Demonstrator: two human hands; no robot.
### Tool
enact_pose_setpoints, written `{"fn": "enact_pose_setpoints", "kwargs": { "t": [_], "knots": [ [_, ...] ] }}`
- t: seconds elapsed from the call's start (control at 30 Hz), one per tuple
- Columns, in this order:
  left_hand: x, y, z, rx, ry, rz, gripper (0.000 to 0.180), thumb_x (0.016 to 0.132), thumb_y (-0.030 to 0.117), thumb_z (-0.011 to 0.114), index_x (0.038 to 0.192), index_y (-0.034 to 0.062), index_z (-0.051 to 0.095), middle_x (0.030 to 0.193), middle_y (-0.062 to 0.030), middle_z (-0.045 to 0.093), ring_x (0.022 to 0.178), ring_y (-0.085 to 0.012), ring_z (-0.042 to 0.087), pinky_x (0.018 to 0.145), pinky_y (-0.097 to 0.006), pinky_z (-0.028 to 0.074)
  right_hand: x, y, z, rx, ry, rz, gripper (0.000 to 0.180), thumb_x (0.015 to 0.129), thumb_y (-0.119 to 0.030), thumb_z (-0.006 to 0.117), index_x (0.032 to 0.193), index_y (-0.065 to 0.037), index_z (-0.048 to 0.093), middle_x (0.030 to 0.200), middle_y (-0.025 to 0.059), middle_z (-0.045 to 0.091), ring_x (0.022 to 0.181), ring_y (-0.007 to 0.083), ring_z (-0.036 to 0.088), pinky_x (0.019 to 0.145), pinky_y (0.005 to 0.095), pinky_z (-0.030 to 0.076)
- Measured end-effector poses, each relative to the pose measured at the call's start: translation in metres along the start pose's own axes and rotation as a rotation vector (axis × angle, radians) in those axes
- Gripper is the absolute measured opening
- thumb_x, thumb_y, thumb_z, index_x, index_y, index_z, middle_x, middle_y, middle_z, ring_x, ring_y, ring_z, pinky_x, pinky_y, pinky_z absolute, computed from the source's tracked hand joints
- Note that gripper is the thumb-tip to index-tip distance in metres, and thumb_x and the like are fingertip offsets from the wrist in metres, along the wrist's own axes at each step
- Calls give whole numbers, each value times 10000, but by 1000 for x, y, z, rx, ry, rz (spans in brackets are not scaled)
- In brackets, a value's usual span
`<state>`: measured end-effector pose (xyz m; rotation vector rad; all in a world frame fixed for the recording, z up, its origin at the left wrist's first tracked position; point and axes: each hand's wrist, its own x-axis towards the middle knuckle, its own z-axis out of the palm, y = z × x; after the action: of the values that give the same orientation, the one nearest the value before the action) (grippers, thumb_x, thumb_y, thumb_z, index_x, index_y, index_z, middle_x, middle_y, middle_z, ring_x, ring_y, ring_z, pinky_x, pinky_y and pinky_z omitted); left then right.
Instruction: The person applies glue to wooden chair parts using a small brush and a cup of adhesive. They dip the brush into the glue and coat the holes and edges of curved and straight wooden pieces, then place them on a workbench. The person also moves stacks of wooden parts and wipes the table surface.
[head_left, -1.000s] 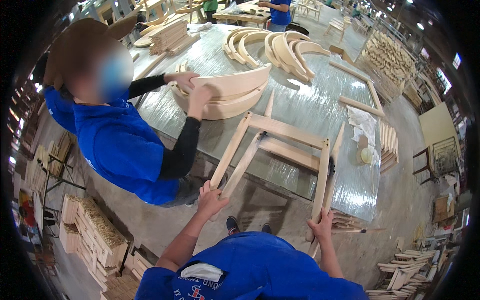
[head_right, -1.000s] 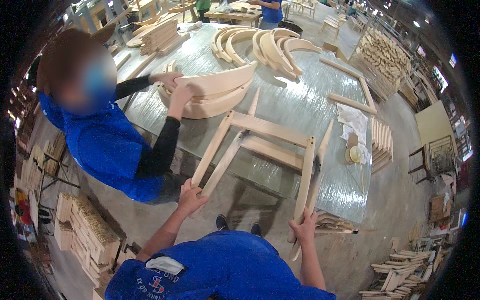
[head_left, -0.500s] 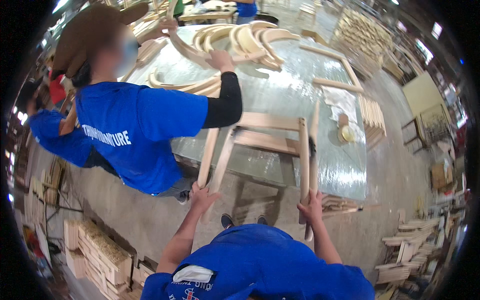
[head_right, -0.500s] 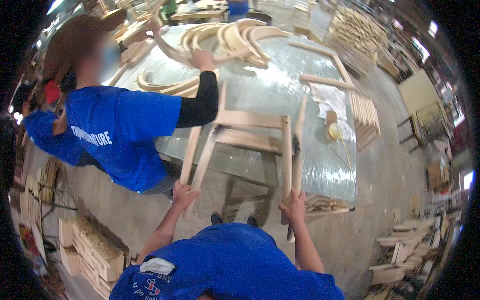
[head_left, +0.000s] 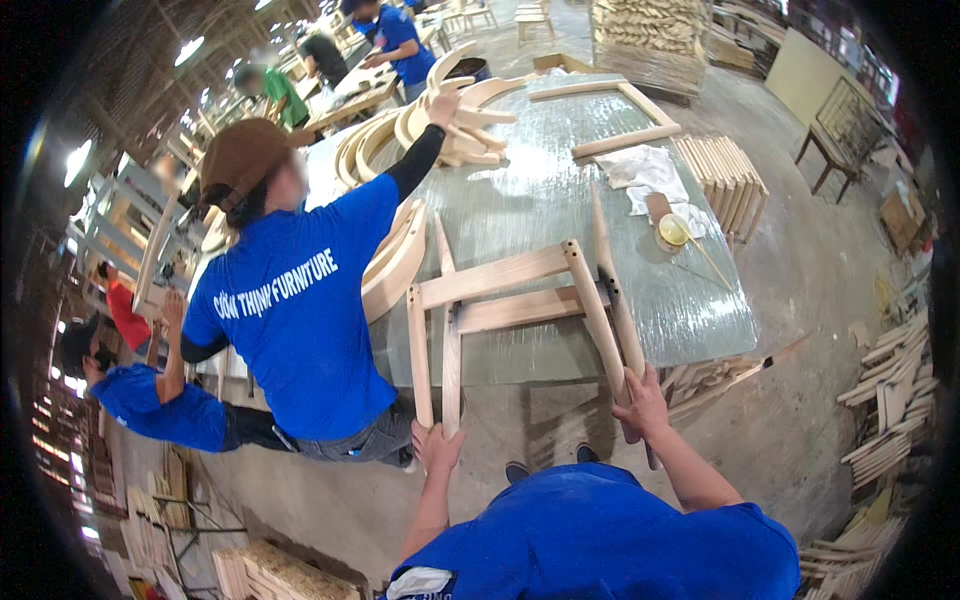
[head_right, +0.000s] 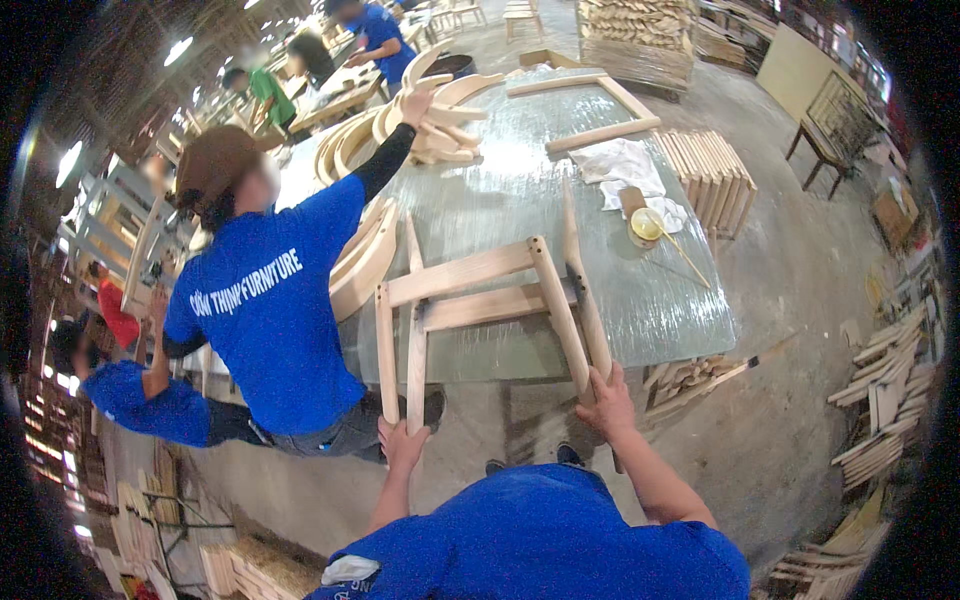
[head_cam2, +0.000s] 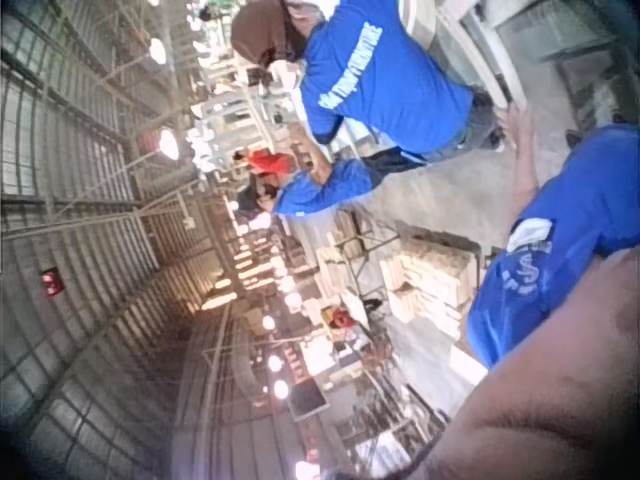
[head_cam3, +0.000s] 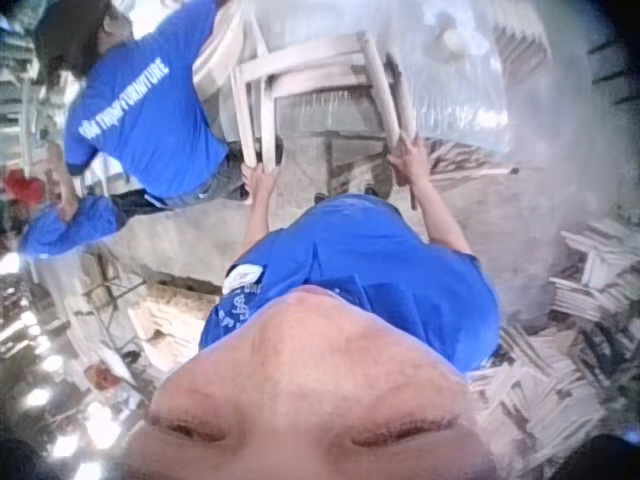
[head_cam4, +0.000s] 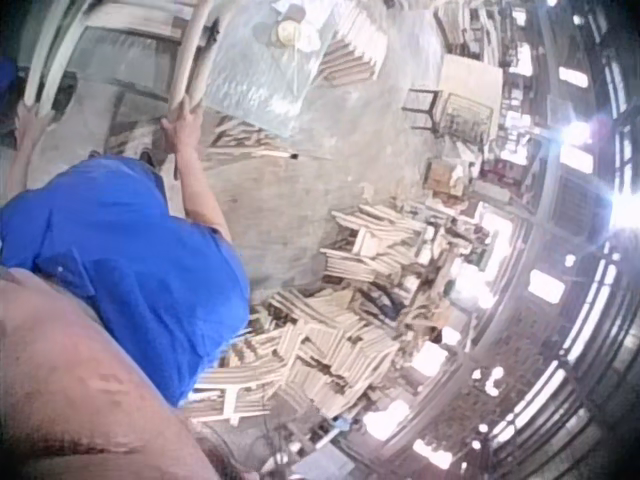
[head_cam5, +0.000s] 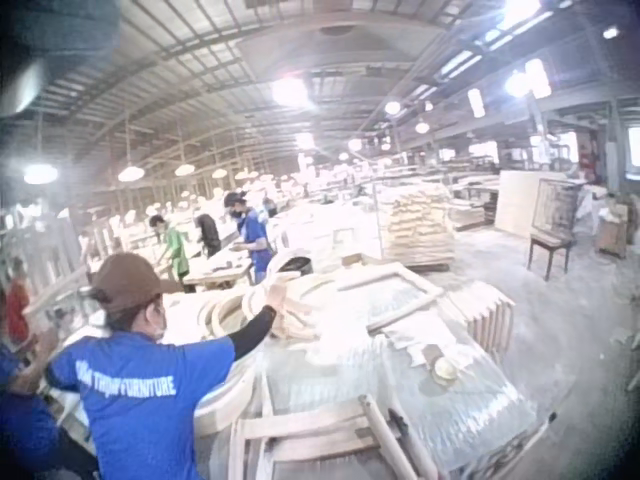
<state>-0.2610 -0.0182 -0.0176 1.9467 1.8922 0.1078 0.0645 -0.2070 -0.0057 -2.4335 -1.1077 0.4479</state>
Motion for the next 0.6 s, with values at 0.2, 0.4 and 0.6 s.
{"fn": "enact_pose_setpoints", "kwargs": {
  "t": [0.2,0.4,0.6],
  "knots": [
    [2,5,-2,7,-38,-3,536,640,450,641,1037,91,631,1434,-170,138,1248,-391,257,1010,-494,270,-1,5,-2,25,21,-28,789,566,-270,779,1270,-157,443,1378,205,239,1122,398,456,891,423,451],
    [1,2,4,-6,-6,26,509,640,451,637,999,91,645,1426,-165,156,1236,-398,272,995,-500,290,-2,7,-3,59,31,-50,806,562,-262,780,1278,-145,430,1357,209,258,1111,387,471,879,426,456],
    [15,-14,-4,-65,-72,63,548,607,465,673,996,79,652,1380,-198,251,1204,-394,319,980,-450,332,3,3,-10,118,-4,-43,783,570,-259,769,1273,-156,440,1313,212,303,1081,402,481,876,425,454]
  ]
}}
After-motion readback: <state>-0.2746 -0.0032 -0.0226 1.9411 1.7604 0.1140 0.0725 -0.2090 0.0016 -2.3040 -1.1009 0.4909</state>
